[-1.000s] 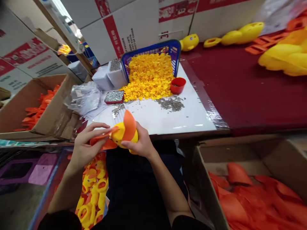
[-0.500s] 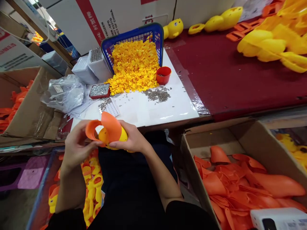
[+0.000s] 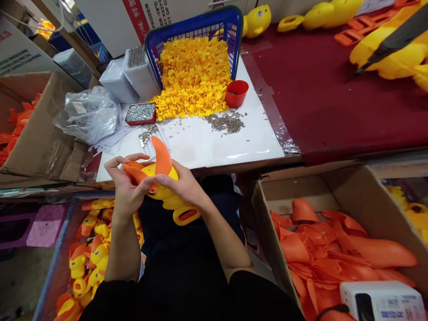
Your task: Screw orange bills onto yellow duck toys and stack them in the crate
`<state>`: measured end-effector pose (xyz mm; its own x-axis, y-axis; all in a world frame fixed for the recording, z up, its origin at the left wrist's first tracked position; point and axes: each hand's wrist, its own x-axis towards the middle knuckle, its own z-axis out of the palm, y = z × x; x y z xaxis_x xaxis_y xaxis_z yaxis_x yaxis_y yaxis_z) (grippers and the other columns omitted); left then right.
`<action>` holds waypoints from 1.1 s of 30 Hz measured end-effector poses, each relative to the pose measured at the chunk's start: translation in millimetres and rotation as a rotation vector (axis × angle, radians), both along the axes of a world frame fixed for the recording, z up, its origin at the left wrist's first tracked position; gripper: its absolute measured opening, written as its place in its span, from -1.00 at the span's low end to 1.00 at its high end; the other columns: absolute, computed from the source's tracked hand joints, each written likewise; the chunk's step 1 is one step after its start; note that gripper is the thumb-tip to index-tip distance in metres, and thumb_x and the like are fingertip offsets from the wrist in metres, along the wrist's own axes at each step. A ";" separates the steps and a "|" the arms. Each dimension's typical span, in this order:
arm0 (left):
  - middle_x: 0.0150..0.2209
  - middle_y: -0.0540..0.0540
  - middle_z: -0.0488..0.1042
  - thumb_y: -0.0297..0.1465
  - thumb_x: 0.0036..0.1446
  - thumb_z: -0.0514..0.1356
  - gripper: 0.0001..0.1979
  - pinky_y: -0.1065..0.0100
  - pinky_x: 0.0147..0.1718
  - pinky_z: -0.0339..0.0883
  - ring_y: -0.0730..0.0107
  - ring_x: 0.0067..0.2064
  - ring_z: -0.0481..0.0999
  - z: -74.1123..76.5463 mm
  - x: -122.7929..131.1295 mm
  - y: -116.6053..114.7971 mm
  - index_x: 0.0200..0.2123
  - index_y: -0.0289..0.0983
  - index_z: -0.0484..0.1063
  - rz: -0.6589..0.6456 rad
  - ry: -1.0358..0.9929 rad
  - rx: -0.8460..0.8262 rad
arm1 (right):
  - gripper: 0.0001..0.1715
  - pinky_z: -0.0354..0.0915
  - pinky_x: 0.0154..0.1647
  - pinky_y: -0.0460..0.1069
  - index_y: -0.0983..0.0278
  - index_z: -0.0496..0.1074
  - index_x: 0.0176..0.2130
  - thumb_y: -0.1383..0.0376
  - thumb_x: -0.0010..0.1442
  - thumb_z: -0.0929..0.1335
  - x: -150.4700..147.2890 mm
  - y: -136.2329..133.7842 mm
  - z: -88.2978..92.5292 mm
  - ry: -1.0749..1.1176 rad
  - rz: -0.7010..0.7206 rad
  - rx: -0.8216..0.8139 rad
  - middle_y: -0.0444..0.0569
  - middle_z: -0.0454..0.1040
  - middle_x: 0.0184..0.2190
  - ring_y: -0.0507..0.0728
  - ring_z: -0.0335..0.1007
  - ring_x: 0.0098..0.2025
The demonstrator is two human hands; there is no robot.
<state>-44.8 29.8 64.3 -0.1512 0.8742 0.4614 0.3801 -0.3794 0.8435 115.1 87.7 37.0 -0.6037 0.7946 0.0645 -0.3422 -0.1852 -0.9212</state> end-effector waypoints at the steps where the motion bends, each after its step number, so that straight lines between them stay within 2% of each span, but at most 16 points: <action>1: 0.11 -0.10 0.39 -0.21 0.25 0.38 -0.47 0.19 -0.03 0.56 0.31 -0.03 0.64 -0.7 2.4 0.3 -0.01 -0.04 0.03 0.007 -0.019 -0.012 | -0.27 0.43 0.00 0.04 0.29 0.52 0.04 -0.18 0.12 0.50 0.0 -0.4 1.7 -0.014 -0.007 -0.009 0.04 0.60 -0.02 0.22 0.51 -0.02; 5: 0.10 -0.08 0.39 -0.15 0.25 0.37 -0.46 0.13 0.00 0.59 0.31 -0.05 0.66 -1.2 6.0 2.4 -0.07 -0.04 -0.01 0.027 -0.100 -0.012 | -0.28 0.44 0.07 0.08 0.29 0.51 0.04 -0.15 0.11 0.52 2.5 -0.7 7.0 -0.046 -0.003 -0.016 0.05 0.59 -0.01 0.23 0.51 0.02; 9: 0.07 -0.03 0.40 -0.11 0.26 0.36 -0.47 0.07 0.05 0.57 0.29 -0.03 0.68 -1.6 5.7 5.7 -0.12 -0.03 -0.02 -0.011 -0.198 0.009 | -0.31 0.46 -0.07 0.03 0.26 0.51 0.06 -0.12 0.12 0.52 4.6 -2.5 9.6 -0.039 0.030 -0.067 0.02 0.60 -0.05 0.19 0.52 -0.07; 14: 0.11 -0.06 0.39 -0.02 0.16 0.41 -0.39 -0.03 0.14 0.52 0.14 0.13 0.63 -2.3 6.2 5.8 -0.14 -0.02 -0.02 -0.044 -0.218 0.035 | -0.35 0.47 -0.14 0.00 0.27 0.51 0.01 -0.12 0.13 0.51 4.0 -6.6 9.8 0.004 0.093 -0.123 -0.01 0.59 -0.15 0.14 0.52 -0.18; 16: 0.14 -0.08 0.40 0.01 0.11 0.43 -0.36 -0.08 0.14 0.51 0.08 0.18 0.59 -1.3 4.0 2.1 -0.13 -0.01 -0.01 -0.094 -0.227 0.030 | -0.33 0.47 -0.08 0.03 0.27 0.52 0.01 -0.13 0.12 0.52 4.3 -7.5 9.0 -0.001 0.085 -0.072 0.00 0.60 -0.11 0.17 0.52 -0.13; 19: 0.14 -0.10 0.43 0.01 0.04 0.47 -0.32 -0.08 0.18 0.47 0.07 0.24 0.53 1.1 -2.4 -9.2 -0.08 0.02 0.02 -0.126 -0.169 -0.021 | -0.29 0.46 0.00 0.06 0.27 0.52 0.03 -0.14 0.08 0.53 6.9 -7.1 6.8 -0.035 0.039 0.104 0.00 0.60 -0.08 0.21 0.52 -0.08; 21: 0.12 -0.08 0.44 -0.02 -0.01 0.51 -0.27 0.04 0.16 0.49 0.13 0.22 0.53 2.6 -6.5 -19.4 -0.01 0.04 0.07 -0.081 -0.099 -0.051 | -0.24 0.46 0.01 0.08 0.27 0.50 0.08 -0.12 0.05 0.55 9.6 -5.7 5.1 -0.062 -0.012 0.246 0.01 0.60 -0.07 0.22 0.53 -0.07; 23: 0.09 -0.07 0.43 0.00 -0.06 0.53 -0.19 0.18 0.05 0.55 0.19 0.12 0.59 4.4 -7.8 -29.0 0.11 0.05 0.14 0.006 -0.034 -0.074 | -0.17 0.46 0.05 0.11 0.26 0.49 0.12 -0.12 0.02 0.57 11.7 -3.8 2.6 -0.085 -0.061 0.375 0.03 0.60 -0.03 0.25 0.54 -0.05; 25: 0.07 -0.09 0.43 0.03 -0.09 0.53 -0.07 0.23 -0.05 0.58 0.21 0.00 0.62 6.5 -4.8 -35.8 0.26 0.03 0.17 0.101 0.013 -0.075 | -0.10 0.45 0.11 0.15 0.25 0.49 0.14 -0.16 -0.04 0.58 11.8 -1.9 -2.6 -0.082 -0.104 0.462 0.06 0.60 0.01 0.30 0.55 0.00; 28: 0.08 -0.12 0.47 0.02 -0.12 0.54 0.06 0.15 -0.01 0.58 0.13 -0.01 0.64 8.6 6.3 -39.0 0.39 0.01 0.16 0.177 0.042 -0.005 | -0.01 0.44 0.16 0.19 0.25 0.49 0.15 -0.24 -0.10 0.57 7.6 -0.2 -16.4 -0.010 -0.137 0.477 0.10 0.59 0.03 0.35 0.55 0.04; 33: 0.13 -0.12 0.55 -0.02 -0.09 0.53 -0.02 0.01 0.12 0.56 0.00 0.10 0.64 -0.5 21.4 -38.5 0.38 0.09 0.24 0.141 -0.097 0.073 | 0.13 0.42 0.21 0.21 0.19 0.45 0.20 -0.23 -0.23 0.63 1.9 -0.3 -35.5 0.178 -0.158 0.476 0.12 0.55 0.09 0.35 0.53 0.11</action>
<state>-23.4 -8.7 63.8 -0.3170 0.8057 0.5003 0.3521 -0.3899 0.8509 117.1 87.3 1.5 -0.4258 0.7331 0.5303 -0.4907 0.3053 -0.8161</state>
